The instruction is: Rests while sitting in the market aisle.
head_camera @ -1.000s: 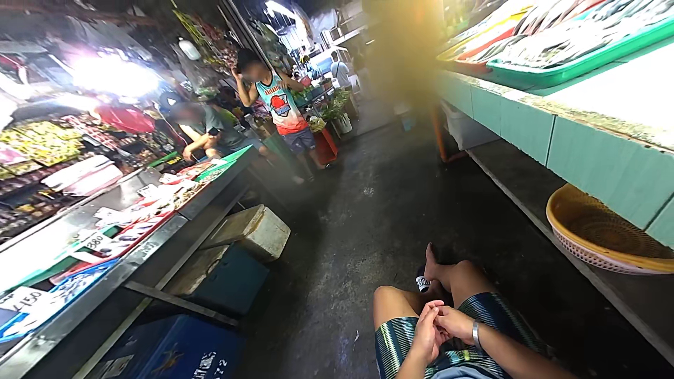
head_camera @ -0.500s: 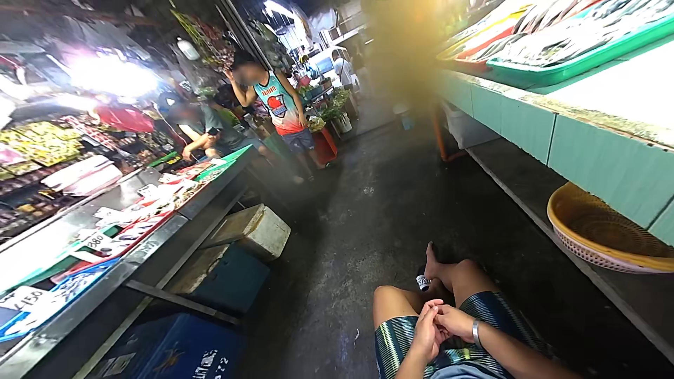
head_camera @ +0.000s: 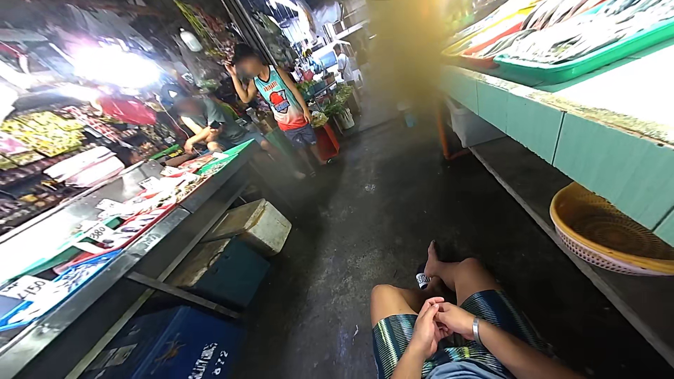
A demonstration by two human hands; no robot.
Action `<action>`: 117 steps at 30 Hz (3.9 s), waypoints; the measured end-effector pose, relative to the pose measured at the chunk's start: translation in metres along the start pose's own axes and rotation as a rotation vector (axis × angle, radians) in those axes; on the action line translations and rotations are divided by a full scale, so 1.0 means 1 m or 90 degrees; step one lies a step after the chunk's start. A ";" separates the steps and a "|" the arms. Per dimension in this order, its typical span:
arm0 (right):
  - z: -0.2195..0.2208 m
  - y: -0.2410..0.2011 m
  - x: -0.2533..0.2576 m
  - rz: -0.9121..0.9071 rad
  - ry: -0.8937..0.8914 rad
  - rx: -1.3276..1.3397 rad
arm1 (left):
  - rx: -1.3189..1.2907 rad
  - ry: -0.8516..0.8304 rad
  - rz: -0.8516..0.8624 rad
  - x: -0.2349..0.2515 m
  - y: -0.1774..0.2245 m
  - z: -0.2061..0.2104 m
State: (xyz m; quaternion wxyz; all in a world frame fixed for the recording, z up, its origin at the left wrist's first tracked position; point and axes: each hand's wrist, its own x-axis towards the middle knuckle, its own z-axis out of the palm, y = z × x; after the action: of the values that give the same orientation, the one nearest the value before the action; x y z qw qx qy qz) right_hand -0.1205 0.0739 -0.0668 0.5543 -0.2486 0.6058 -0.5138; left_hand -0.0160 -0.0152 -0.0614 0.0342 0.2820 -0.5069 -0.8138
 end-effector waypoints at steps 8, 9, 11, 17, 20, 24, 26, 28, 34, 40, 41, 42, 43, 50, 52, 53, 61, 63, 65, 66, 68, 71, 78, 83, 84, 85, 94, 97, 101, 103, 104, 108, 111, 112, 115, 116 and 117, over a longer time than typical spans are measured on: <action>0.001 -0.001 0.000 0.011 -0.001 0.022 | -0.015 0.009 0.010 -0.002 0.000 0.002; 0.000 0.000 0.001 0.013 -0.002 0.016 | -0.009 0.005 0.008 -0.001 0.000 0.001; -0.001 0.000 0.001 0.015 -0.003 0.007 | 0.001 0.005 0.003 0.000 0.000 0.001; 0.003 -0.002 -0.001 -0.004 0.005 0.014 | -0.019 0.021 0.010 -0.003 0.003 0.007; 0.000 0.000 0.001 0.004 -0.003 0.007 | -0.014 0.009 0.007 -0.001 0.001 0.003; 0.000 0.001 -0.001 -0.001 0.000 0.011 | -0.011 0.012 0.000 -0.001 0.000 0.004; 0.002 -0.001 -0.002 -0.003 0.003 0.019 | -0.025 0.018 0.005 -0.001 0.001 0.006; 0.002 -0.002 -0.001 0.000 -0.001 0.025 | -0.032 0.021 0.007 -0.002 0.002 0.006; 0.000 0.002 0.001 0.001 0.000 0.007 | -0.006 0.008 -0.002 -0.001 0.000 0.002; 0.002 -0.001 -0.001 -0.003 -0.001 0.017 | -0.026 0.022 0.005 -0.002 0.001 0.005; 0.002 0.000 0.000 -0.003 -0.002 0.015 | -0.020 0.020 0.004 -0.002 0.001 0.004; 0.001 0.000 -0.001 -0.003 -0.002 0.014 | -0.012 0.016 0.002 -0.002 0.001 0.003; 0.001 0.000 -0.001 -0.001 -0.003 0.010 | -0.003 0.014 0.001 -0.001 0.001 0.003; 0.002 -0.002 -0.002 -0.002 -0.001 0.030 | -0.025 0.018 0.012 -0.002 0.001 0.006; 0.001 0.000 0.000 0.002 -0.005 0.024 | -0.020 0.017 0.006 -0.001 0.000 0.003; 0.000 0.001 0.001 0.004 -0.007 0.020 | -0.015 0.014 0.002 0.000 0.000 0.003; 0.003 -0.001 -0.001 -0.001 -0.001 0.028 | -0.026 0.024 0.008 -0.004 0.003 0.007; 0.003 0.000 0.000 0.001 -0.007 0.028 | -0.022 0.019 0.011 -0.004 0.001 0.004; 0.001 0.001 0.001 0.008 -0.011 0.034 | -0.005 0.020 0.016 -0.002 -0.001 0.003; 0.000 0.001 0.001 0.010 -0.010 0.036 | 0.004 0.021 0.015 -0.001 -0.001 0.003; 0.001 0.000 -0.002 0.009 -0.005 0.045 | 0.006 0.029 0.012 -0.002 -0.001 0.005; 0.004 -0.001 -0.001 0.002 0.004 0.047 | -0.012 0.031 0.018 -0.004 0.002 0.007; -0.001 0.001 0.000 0.010 -0.002 0.035 | 0.004 0.007 -0.003 0.001 0.000 0.002; 0.003 -0.002 -0.001 0.007 0.002 0.055 | -0.018 0.022 0.010 -0.001 0.002 0.007; 0.002 -0.002 -0.001 0.007 -0.001 0.054 | -0.021 0.019 0.010 -0.001 0.002 0.005; 0.002 -0.001 0.000 0.008 -0.005 0.050 | -0.021 0.016 0.009 -0.001 0.001 0.003; 0.001 0.000 0.000 0.004 -0.002 0.053 | -0.017 0.015 0.013 0.000 0.001 0.006; 0.000 0.003 0.003 0.004 -0.011 0.053 | -0.013 0.010 0.007 0.000 0.000 0.002; 0.000 0.003 0.001 0.001 -0.004 0.042 | -0.006 0.015 -0.004 0.000 0.001 0.003; 0.003 0.000 -0.001 -0.001 0.008 0.036 | -0.009 0.020 0.005 -0.002 0.002 0.006; 0.003 -0.001 -0.001 -0.002 0.013 0.034 | -0.011 0.020 0.009 -0.002 0.003 0.007; 0.002 0.000 0.001 0.008 -0.002 0.038 | -0.010 0.008 0.006 -0.001 0.000 0.001; 0.000 0.002 0.001 0.010 -0.003 0.039 | 0.001 0.005 0.000 0.001 -0.001 0.000; 0.001 0.002 0.000 0.009 -0.001 0.043 | -0.003 0.007 -0.001 0.001 -0.001 0.001; 0.003 0.000 -0.001 0.003 0.003 0.054 | -0.018 0.010 0.011 -0.001 0.000 0.004; 0.004 0.000 0.000 0.001 0.002 0.052 | -0.021 0.012 0.012 -0.001 0.000 0.004; 0.003 0.001 0.001 0.000 0.000 0.049 | -0.022 0.012 0.011 -0.001 0.000 0.003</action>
State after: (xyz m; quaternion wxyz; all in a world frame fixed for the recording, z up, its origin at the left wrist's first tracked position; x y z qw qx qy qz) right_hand -0.1172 0.0724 -0.0673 0.5632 -0.2269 0.5860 -0.5366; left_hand -0.0165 -0.0124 -0.0600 0.0510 0.2849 -0.4952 -0.8192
